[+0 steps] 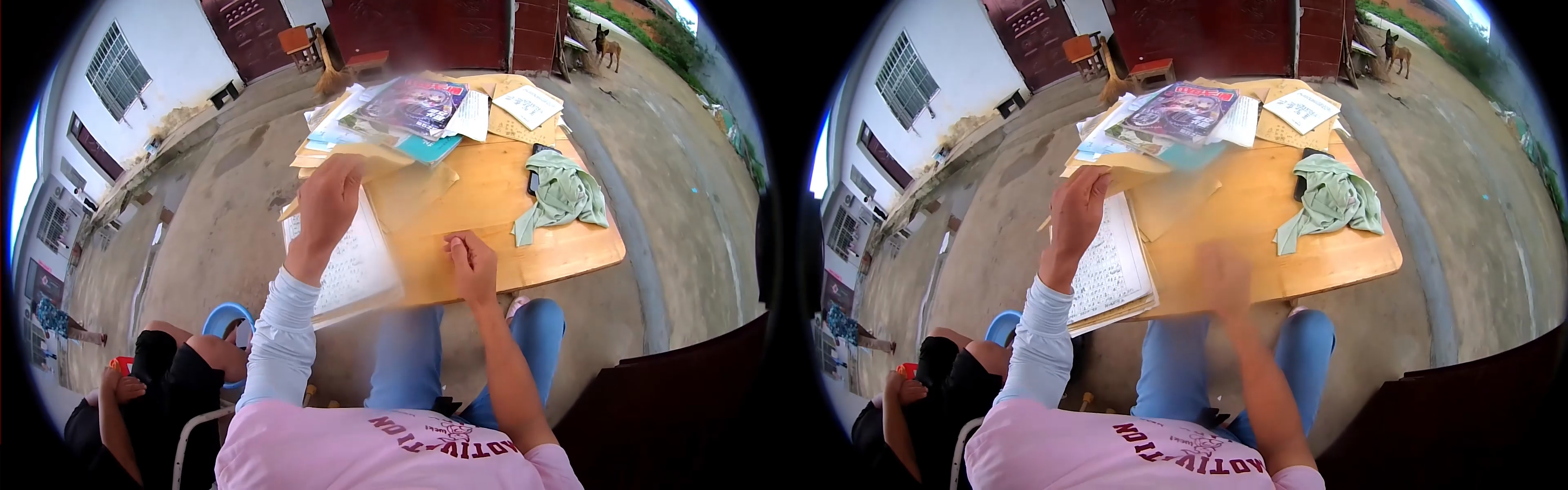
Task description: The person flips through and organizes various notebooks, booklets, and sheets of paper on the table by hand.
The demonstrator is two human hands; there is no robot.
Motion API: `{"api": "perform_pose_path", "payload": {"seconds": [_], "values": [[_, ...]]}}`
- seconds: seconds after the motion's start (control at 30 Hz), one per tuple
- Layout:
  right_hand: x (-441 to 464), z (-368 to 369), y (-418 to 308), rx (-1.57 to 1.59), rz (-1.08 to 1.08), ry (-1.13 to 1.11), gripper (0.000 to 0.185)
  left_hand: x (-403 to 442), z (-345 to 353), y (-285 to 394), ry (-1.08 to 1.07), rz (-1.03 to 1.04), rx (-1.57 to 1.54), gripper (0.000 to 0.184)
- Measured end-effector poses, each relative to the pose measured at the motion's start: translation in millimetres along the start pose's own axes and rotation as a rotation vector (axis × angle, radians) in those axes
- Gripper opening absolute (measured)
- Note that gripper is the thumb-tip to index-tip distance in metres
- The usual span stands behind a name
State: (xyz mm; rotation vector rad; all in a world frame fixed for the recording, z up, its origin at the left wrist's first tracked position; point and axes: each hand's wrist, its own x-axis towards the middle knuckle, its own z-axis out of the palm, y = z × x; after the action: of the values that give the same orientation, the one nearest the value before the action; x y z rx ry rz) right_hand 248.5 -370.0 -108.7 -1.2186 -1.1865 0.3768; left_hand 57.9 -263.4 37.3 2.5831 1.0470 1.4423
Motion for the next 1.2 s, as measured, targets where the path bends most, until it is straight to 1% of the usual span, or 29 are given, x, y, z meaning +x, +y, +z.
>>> {"api": "perform_pose_path", "payload": {"seconds": [0.03, 0.07, 0.1, 0.17, 0.2, 0.23, 0.33, 0.37, 0.4, 0.47, 0.53, 0.57, 0.67, 0.73, 0.77, 0.83, 0.9, 1.0, 1.03, 1.13, 1.17, 1.2], "values": [[-0.2, -1.6, -3.8, 0.075, 0.079, -0.036, 0.022, -11.9, -6.2, 24.7, 0.017, 0.003, -0.041, 0.012], [0.1, -5.1, -11.0, 0.149, 0.159, -0.072, 0.026, -26.9, -9.8, 42.4, -0.014, -0.008, -0.032, 0.014], [-2.2, -8.2, -14.6, 0.222, 0.241, -0.106, 0.030, -42.4, -9.0, 60.2, 0.006, -0.008, -0.118, 0.015], [-10.0, -13.1, 1.8, 0.394, 0.261, -0.154, 0.038, -75.4, -4.5, 86.2, -0.052, -0.029, -0.174, 0.018], [-16.6, -20.7, -18.5, 0.706, 0.396, -0.166, 0.043, -89.1, -0.8, 96.1, -0.109, 0.018, -0.224, 0.022], [-22.9, -28.2, -38.6, 1.009, 0.547, -0.141, 0.050, -103.9, 6.0, 104.5, -0.194, 0.003, -0.285, 0.023], [-49.7, -59.1, -52.2, 0.972, 0.689, -0.136, 0.050, -135.5, 17.1, 125.0, -0.449, -0.006, -0.422, 0.026], [-57.0, -65.8, -48.6, 0.904, 0.744, -0.112, 0.048, -140.5, 20.0, 128.1, -0.529, 0.012, -0.455, 0.027], [-64.2, -77.1, -48.4, 0.811, 0.701, -0.157, 0.047, -146.0, 22.3, 128.5, -0.543, -0.033, -0.487, 0.027], [-73.2, -84.4, -62.0, 0.722, 0.807, -0.053, 0.045, -149.8, 26.1, 120.1, -0.549, -0.114, -0.530, 0.028], [-82.1, -90.2, -62.2, 0.691, 0.764, -0.052, 0.050, -142.8, 25.9, 110.1, -0.506, -0.288, -0.580, 0.027], [-85.1, -90.5, -61.4, 0.681, 0.741, -0.060, 0.054, -142.3, 28.9, 102.3, -0.438, -0.380, -0.667, 0.027], [-96.0, -93.4, -51.7, 0.572, 0.681, -0.076, 0.053, -133.5, 28.4, 81.2, -0.281, -0.698, -0.942, 0.027], [-100.6, -92.9, -54.3, 0.551, 0.702, -0.076, 0.052, -128.1, 21.9, 74.1, -0.181, -0.846, -1.154, 0.027], [-101.1, -93.2, -60.1, 0.548, 0.721, -0.069, 0.052, -127.7, 20.2, 71.0, -0.181, -0.860, -1.145, 0.028], [-105.2, -91.3, -64.1, 0.549, 0.740, -0.028, 0.055, -131.8, 21.2, 68.8, -0.258, -0.820, -1.111, 0.027], [-108.4, -93.0, -64.2, 0.480, 0.731, -0.064, 0.056, -133.1, 25.4, 70.7, -0.311, -0.793, -1.112, 0.029], [-105.8, -93.2, -66.9, 0.397, 0.695, -0.090, 0.058, -134.0, 36.0, 78.1, -0.439, -0.723, -1.073, 0.029], [-106.4, -93.2, -68.3, 0.372, 0.687, -0.092, 0.058, -136.3, 42.7, 77.7, -0.466, -0.661, -1.051, 0.029], [-105.6, -90.5, -73.2, 0.408, 0.611, -0.072, 0.057, -144.0, 60.8, 78.2, -0.554, -0.563, -0.977, 0.030], [-103.6, -90.2, -77.6, 0.380, 0.609, -0.085, 0.056, -149.3, 66.6, 75.1, -0.588, -0.474, -0.806, 0.032], [-100.8, -90.4, -83.7, 0.352, 0.604, -0.098, 0.055, -147.7, 66.3, 75.9, -0.619, -0.504, -0.817, 0.037]]}}
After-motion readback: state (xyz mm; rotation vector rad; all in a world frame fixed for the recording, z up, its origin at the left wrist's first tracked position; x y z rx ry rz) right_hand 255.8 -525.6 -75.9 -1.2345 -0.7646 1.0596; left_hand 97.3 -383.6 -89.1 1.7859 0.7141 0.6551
